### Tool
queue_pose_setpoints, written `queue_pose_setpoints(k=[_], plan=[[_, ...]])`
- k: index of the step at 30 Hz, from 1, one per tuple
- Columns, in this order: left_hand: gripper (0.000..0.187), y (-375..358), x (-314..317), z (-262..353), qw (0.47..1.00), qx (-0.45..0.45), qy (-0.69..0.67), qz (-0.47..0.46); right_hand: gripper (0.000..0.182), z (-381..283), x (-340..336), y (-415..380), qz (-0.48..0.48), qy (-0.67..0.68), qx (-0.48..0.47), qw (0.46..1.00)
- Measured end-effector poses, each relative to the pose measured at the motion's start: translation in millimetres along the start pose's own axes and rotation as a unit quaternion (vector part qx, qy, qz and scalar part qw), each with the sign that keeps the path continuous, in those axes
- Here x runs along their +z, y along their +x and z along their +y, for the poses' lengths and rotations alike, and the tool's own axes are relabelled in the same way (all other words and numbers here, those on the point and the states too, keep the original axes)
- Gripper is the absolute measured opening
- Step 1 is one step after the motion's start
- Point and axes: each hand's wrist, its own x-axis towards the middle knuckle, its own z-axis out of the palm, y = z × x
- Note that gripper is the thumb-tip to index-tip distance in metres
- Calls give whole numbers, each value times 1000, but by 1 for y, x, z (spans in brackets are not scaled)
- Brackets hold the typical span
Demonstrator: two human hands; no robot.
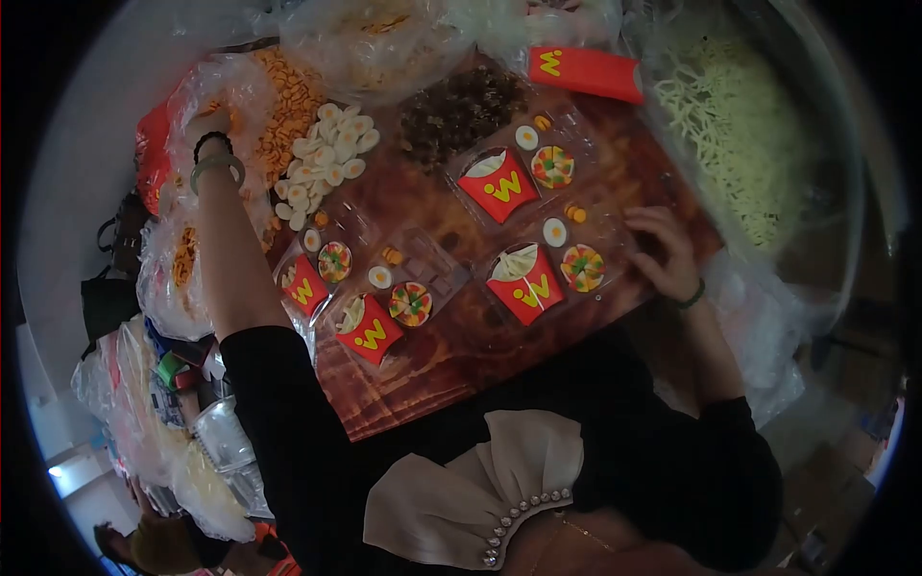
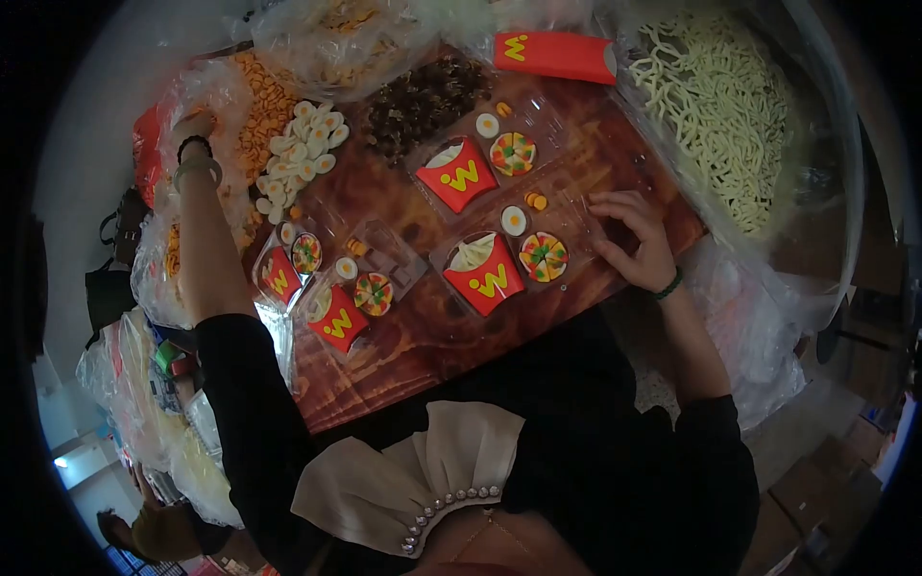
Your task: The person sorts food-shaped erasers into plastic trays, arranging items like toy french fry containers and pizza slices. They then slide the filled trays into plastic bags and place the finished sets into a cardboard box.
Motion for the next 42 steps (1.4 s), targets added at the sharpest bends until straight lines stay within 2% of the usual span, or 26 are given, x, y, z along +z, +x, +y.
queue_pose_setpoints(k=[2, 4, 6, 8, 12, 14, 16, 18, 22, 23, 25, 26, 28, 29, 31, 32, 34, 35, 37, 38, 40, 41, 42], plan=[[54, -47, -13, 30, 989, 137, 55, 10, 35, -1, -1, -2, -2, 12, -7, 1000], [61, -56, -18, 37, 976, 189, 92, 63, 34, 0, 1, -1, 4, 3, 1, 1000], [43, -39, -13, 22, 970, 193, 119, 87, 34, -1, 2, 1, -1, 14, -12, 1000], [39, -60, -15, 29, 971, 198, 53, 126, 34, -2, 1, 2, -4, 12, -9, 1000], [30, -114, -34, 54, 979, 143, 59, 137, 35, -3, 0, 4, -15, 19, -11, 1000], [24, -153, -33, 80, 902, 340, -23, 266, 35, -3, 0, 4, -11, 19, -7, 1000], [23, -185, -13, 111, 874, 441, -126, 159, 35, -5, 0, 5, -12, 25, -4, 1000], [20, -191, 21, 134, 844, 525, -97, 47, 35, -5, 0, 5, -13, 28, -6, 999], [24, -160, 109, 164, 870, 480, 86, -70, 34, -7, -2, 5, -8, 34, 1, 999], [24, -146, 132, 171, 870, 483, 82, -61, 34, -7, -3, 5, -4, 29, -7, 1000], [32, -126, 173, 179, 875, 380, 267, -140, 35, -7, -3, 5, -3, 37, 6, 999], [32, -125, 189, 180, 876, 380, 265, -136, 35, -7, -4, 5, -2, 35, 1, 999], [37, -134, 207, 184, 924, 285, 201, -155, 36, -5, -4, 6, -10, 45, 5, 999], [37, -145, 210, 183, 925, 284, 199, -154, 36, -4, -4, 7, -11, 44, 5, 999], [40, -185, 190, 182, 918, 352, 181, 16, 37, -4, -4, 7, -20, 54, 15, 998], [40, -182, 186, 183, 919, 349, 182, 14, 37, -3, -5, 7, -23, 56, 17, 998], [41, -165, 177, 185, 935, 279, 115, -186, 37, -2, -4, 7, -23, 64, 16, 998], [41, -160, 175, 185, 935, 280, 115, -185, 37, -3, -4, 8, -21, 64, 16, 998], [41, -152, 174, 183, 971, 194, -67, -123, 37, -5, -6, 8, -21, 64, 15, 998], [41, -150, 169, 186, 970, 197, -67, -124, 37, -4, -6, 8, -18, 63, 15, 998], [29, -148, 159, 188, 980, -14, -198, -14, 36, -2, -5, 7, -18, 67, 12, 998], [29, -135, 160, 184, 980, -14, -198, -15, 36, -2, -5, 7, -17, 68, 13, 997], [22, -117, 167, 178, 889, -91, -429, -133, 36, -2, -5, 6, -16, 69, 9, 997]])
